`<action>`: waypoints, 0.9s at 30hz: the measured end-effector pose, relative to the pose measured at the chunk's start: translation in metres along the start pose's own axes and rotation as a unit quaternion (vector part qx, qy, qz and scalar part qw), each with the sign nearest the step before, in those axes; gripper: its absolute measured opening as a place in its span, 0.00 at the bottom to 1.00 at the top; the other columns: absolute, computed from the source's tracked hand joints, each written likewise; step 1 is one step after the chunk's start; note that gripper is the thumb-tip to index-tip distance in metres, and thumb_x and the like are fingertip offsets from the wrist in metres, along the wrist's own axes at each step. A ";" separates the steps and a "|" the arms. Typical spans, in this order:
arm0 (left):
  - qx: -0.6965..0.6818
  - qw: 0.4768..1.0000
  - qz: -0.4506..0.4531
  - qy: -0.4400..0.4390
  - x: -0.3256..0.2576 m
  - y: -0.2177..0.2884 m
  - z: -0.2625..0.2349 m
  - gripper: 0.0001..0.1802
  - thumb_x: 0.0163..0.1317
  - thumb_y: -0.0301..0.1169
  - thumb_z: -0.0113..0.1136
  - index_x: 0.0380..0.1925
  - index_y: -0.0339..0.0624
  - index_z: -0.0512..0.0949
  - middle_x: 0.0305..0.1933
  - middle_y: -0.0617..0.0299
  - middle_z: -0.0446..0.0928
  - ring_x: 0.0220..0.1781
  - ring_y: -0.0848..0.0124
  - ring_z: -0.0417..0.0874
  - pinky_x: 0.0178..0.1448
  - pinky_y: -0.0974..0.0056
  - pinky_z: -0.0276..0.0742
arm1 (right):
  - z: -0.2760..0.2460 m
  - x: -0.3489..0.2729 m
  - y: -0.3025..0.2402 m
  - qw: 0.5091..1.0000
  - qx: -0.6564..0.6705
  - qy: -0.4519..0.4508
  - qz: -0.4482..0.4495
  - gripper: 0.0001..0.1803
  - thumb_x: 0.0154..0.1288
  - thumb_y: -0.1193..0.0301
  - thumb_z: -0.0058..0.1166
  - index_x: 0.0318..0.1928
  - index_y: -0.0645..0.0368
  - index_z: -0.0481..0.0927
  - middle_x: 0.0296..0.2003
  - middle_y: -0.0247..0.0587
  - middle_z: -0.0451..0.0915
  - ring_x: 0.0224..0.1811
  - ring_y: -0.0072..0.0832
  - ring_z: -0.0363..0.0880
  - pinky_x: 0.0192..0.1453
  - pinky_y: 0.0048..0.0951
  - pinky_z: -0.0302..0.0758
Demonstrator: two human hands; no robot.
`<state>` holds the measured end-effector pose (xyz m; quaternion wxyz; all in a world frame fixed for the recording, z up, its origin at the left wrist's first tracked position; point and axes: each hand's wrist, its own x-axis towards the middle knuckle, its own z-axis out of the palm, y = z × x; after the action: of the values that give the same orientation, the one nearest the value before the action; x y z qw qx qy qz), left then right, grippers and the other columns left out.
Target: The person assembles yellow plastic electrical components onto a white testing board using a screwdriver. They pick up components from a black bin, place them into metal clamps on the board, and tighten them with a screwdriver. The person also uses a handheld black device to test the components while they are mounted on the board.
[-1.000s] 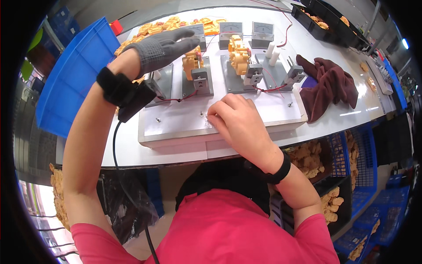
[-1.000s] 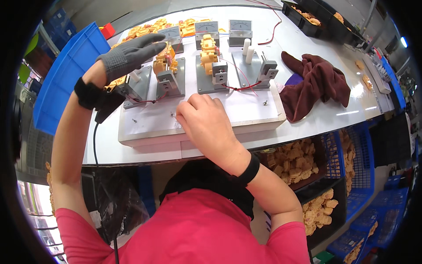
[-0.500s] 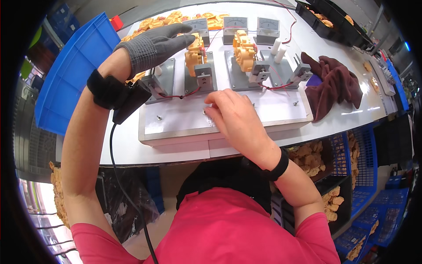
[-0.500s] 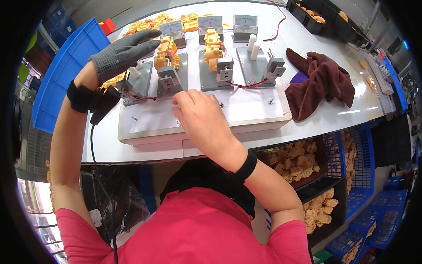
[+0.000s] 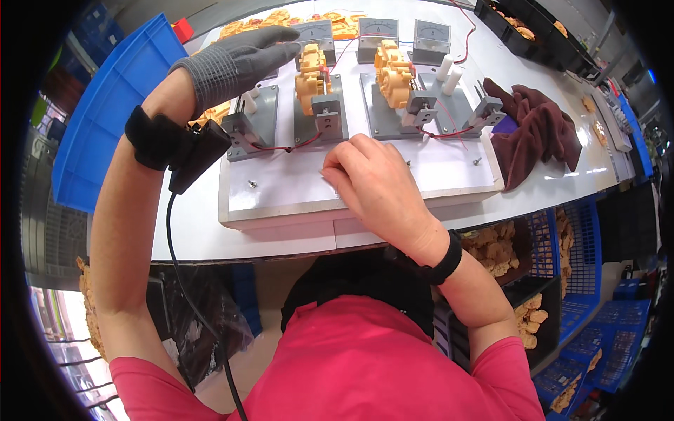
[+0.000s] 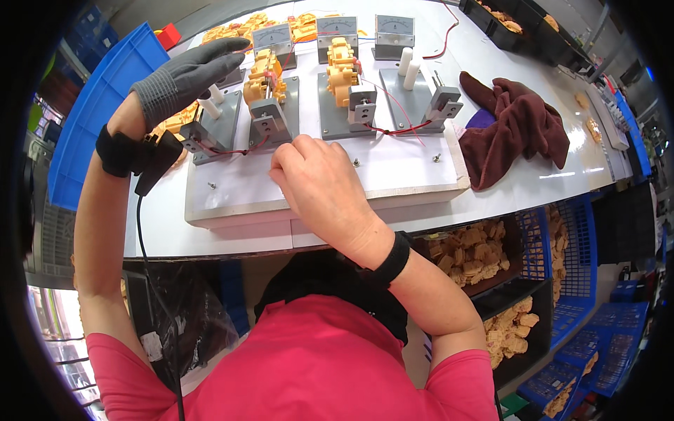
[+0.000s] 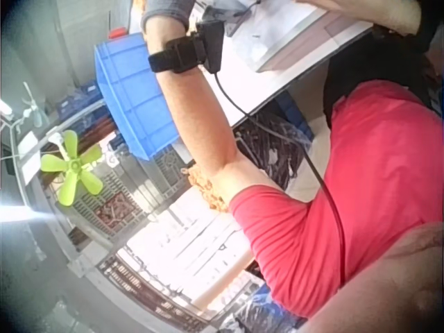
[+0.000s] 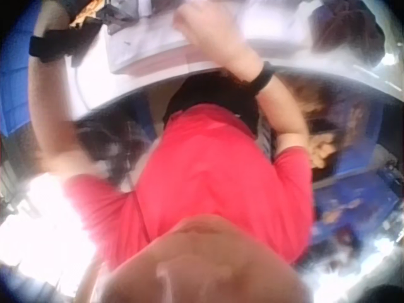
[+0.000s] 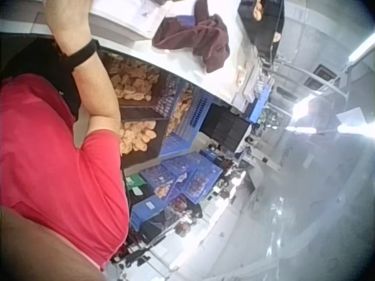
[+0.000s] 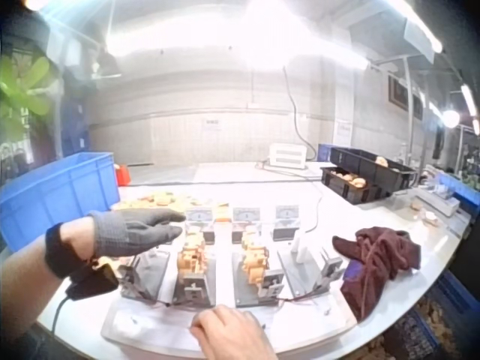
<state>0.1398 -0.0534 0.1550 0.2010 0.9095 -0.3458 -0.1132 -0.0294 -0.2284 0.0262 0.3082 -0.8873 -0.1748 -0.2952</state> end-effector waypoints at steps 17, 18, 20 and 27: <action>0.020 0.997 0.076 0.013 -0.002 -0.021 0.003 0.29 0.72 0.53 0.48 0.69 0.55 0.69 0.63 0.64 0.74 0.58 0.70 0.76 0.50 0.64 0.77 | -0.002 -0.001 0.005 0.998 -0.013 -0.022 -0.058 0.06 0.60 0.72 0.61 0.34 0.56 0.76 0.31 0.36 0.74 0.37 0.36 0.76 0.41 0.37 0.70; 0.011 0.999 0.052 0.005 -0.001 -0.019 0.003 0.29 0.72 0.53 0.48 0.69 0.55 0.69 0.63 0.64 0.74 0.58 0.70 0.76 0.50 0.64 0.77 | -0.002 -0.001 0.005 0.998 -0.014 -0.024 -0.056 0.06 0.60 0.72 0.61 0.34 0.56 0.75 0.31 0.36 0.73 0.37 0.35 0.76 0.41 0.37 0.70; 0.022 0.994 0.107 0.019 0.002 -0.029 0.006 0.29 0.72 0.53 0.48 0.69 0.56 0.69 0.63 0.63 0.74 0.58 0.70 0.76 0.51 0.64 0.77 | -0.002 -0.002 0.004 0.998 -0.017 -0.026 -0.052 0.07 0.60 0.72 0.61 0.34 0.56 0.75 0.30 0.36 0.73 0.37 0.35 0.76 0.41 0.37 0.70; 0.046 0.993 0.110 0.029 0.001 -0.029 0.008 0.29 0.72 0.52 0.48 0.69 0.55 0.69 0.61 0.62 0.76 0.58 0.70 0.76 0.51 0.63 0.77 | -0.002 -0.002 0.001 0.999 -0.011 -0.016 -0.040 0.06 0.60 0.71 0.62 0.34 0.55 0.77 0.32 0.35 0.74 0.38 0.35 0.76 0.44 0.36 0.70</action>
<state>0.1549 -0.0368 0.1348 0.1805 0.8771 -0.4424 -0.0484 -0.0317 -0.2304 0.0258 0.2835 -0.8877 -0.2114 -0.2949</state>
